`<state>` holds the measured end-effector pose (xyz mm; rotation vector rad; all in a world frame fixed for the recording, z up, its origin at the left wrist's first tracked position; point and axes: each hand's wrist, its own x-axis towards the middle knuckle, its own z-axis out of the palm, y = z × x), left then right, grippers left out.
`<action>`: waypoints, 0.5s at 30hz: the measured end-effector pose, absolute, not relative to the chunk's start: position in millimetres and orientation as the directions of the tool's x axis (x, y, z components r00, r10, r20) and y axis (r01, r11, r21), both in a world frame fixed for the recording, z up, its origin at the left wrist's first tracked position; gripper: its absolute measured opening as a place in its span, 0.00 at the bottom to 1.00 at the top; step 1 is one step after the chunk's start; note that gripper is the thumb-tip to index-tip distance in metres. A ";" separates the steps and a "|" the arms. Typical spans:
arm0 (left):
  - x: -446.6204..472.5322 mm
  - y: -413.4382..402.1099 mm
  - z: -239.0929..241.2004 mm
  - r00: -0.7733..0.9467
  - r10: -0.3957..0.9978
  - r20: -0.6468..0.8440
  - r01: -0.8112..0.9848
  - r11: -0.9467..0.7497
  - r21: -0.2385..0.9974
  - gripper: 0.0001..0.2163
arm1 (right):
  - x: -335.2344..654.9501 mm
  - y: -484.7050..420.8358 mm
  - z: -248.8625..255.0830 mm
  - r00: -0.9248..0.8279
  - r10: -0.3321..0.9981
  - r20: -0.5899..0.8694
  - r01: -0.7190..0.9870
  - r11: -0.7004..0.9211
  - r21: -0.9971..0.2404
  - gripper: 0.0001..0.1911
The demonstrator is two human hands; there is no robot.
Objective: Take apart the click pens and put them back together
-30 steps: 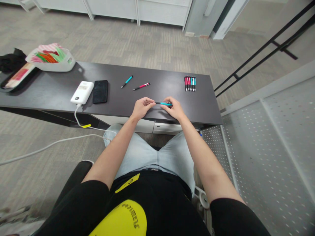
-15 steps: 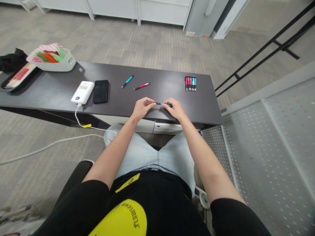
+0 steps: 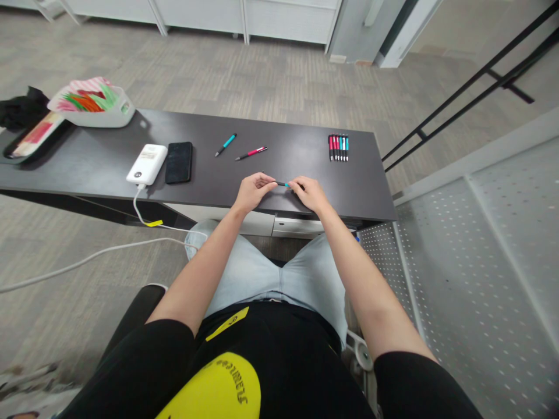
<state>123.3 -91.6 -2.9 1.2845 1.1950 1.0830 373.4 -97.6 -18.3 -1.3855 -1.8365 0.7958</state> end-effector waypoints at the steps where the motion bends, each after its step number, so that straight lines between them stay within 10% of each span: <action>1: 123.3 -91.4 -3.0 0.095 0.995 -0.029 0.067 0.023 0.997 0.09 | 373.4 -98.0 -18.6 -0.174 0.970 0.170 0.539 0.238 -0.808 0.19; 15: 124.5 -92.0 -2.1 0.081 0.996 -0.034 0.066 0.029 0.997 0.09 | 372.4 -98.6 -16.9 -0.193 0.963 0.188 0.546 0.264 -0.795 0.18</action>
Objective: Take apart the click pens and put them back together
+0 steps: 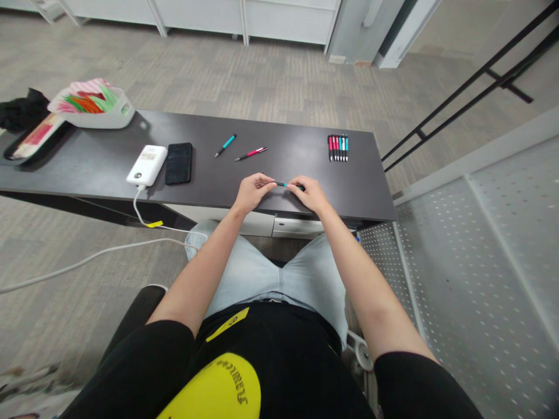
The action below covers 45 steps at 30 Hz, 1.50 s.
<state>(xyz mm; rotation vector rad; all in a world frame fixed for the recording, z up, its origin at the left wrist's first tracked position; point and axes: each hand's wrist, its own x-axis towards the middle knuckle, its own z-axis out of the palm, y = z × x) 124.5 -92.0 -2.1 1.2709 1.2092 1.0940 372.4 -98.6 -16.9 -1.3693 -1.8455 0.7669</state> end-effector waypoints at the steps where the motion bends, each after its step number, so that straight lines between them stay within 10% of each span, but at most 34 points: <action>1: 124.4 -92.1 -1.8 0.086 0.996 -0.037 0.066 0.031 0.997 0.10 | 372.3 -98.5 -16.7 -0.202 0.963 0.178 0.549 0.262 -0.794 0.21; 7: 123.0 -91.0 -4.0 0.082 0.996 -0.034 0.054 0.030 0.998 0.10 | 374.3 -99.2 -19.9 -0.180 0.967 0.177 0.541 0.248 -0.804 0.08; 14: 123.0 -90.5 -2.7 0.105 0.993 -0.049 0.074 0.042 0.996 0.11 | 373.2 -98.4 -19.8 -0.216 0.961 0.173 0.543 0.265 -0.797 0.21; 30: 117.5 -81.4 -11.1 0.055 0.998 0.010 0.040 -0.012 0.999 0.15 | 371.9 -99.9 -15.1 -0.086 0.984 0.156 0.536 0.177 -0.826 0.16; 34: 101.3 -66.2 -12.2 -0.109 0.985 0.135 0.295 -0.098 0.951 0.18 | 372.5 -99.5 -16.6 -0.050 0.985 0.165 0.537 0.166 -0.827 0.10; 40: 97.0 -48.4 -11.4 0.099 0.981 0.166 0.637 -0.191 0.747 0.06 | 372.9 -98.6 -19.7 -0.059 0.979 0.193 0.521 0.195 -0.831 0.10; 45: 104.5 -54.0 -7.5 0.062 0.995 0.084 0.405 -0.102 0.909 0.05 | 373.2 -96.9 -22.8 -0.073 0.978 0.193 0.529 0.202 -0.824 0.09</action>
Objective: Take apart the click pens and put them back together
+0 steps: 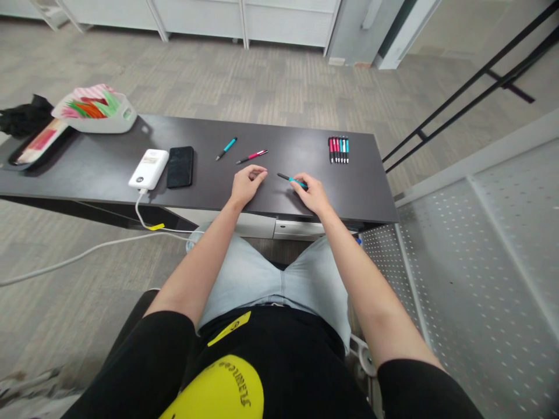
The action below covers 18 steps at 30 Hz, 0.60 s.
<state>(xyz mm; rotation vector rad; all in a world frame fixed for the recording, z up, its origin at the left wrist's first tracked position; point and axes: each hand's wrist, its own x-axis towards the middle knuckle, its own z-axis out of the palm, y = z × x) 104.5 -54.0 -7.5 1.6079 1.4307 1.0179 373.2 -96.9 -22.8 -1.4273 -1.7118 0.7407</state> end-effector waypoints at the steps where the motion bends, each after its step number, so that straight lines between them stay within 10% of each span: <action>1: 107.2 -56.3 -6.6 0.058 0.997 0.059 0.314 -0.075 0.947 0.05 | 373.3 -96.5 -23.2 -0.081 0.976 0.201 0.525 0.213 -0.824 0.09; 7: 124.6 -66.8 -4.6 0.071 0.997 -0.017 -0.002 0.017 1.000 0.09 | 374.0 -96.0 -24.5 -0.102 0.971 0.216 0.512 0.237 -0.825 0.07; 18: 124.2 -66.3 -9.8 0.090 0.996 0.020 0.013 -0.021 1.000 0.08 | 375.6 -94.5 -27.8 -0.115 0.966 0.233 0.503 0.259 -0.825 0.08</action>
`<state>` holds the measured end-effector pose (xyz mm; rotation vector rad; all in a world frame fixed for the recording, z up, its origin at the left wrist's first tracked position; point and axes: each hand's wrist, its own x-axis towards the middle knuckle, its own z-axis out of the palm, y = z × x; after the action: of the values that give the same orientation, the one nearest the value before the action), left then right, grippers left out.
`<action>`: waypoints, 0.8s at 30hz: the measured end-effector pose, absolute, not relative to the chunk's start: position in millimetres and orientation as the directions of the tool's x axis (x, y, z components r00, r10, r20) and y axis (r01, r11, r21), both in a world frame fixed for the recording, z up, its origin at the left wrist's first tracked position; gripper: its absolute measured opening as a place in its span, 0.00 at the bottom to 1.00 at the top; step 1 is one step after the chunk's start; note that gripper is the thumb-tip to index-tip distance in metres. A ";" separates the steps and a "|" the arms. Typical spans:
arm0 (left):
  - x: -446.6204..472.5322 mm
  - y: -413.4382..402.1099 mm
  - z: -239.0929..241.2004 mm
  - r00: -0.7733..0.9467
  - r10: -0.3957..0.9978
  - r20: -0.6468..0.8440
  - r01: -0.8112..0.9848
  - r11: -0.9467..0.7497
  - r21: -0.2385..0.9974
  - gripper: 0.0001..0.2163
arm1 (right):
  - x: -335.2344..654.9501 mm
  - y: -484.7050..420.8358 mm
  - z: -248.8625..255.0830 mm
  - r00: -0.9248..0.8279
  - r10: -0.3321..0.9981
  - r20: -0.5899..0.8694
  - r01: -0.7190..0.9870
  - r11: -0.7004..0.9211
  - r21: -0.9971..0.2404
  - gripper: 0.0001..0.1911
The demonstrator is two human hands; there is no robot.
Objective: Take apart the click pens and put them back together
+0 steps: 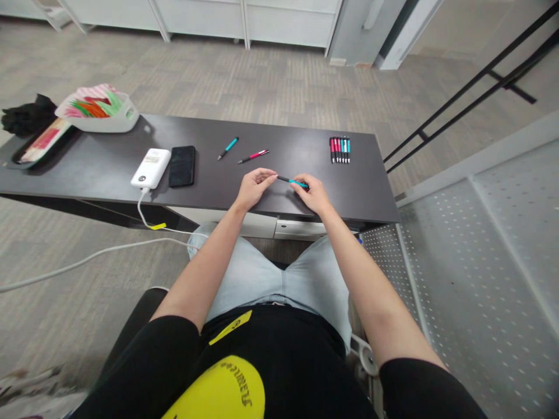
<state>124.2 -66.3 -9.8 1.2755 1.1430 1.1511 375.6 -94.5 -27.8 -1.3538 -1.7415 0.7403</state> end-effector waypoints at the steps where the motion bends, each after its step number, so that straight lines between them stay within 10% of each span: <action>1: 123.9 -66.1 -10.5 0.086 0.996 0.022 0.020 -0.023 1.000 0.08 | 375.7 -94.3 -28.1 -0.119 0.963 0.240 0.495 0.267 -0.827 0.08; 24: 121.3 -78.1 5.4 0.145 0.989 -0.034 0.210 0.003 0.978 0.08 | 372.1 -101.9 -13.0 -0.118 0.969 0.217 0.515 0.246 -0.821 0.09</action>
<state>121.3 -78.1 5.4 1.4138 1.2557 0.9773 372.1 -101.9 -13.0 -1.3727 -1.7499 0.7456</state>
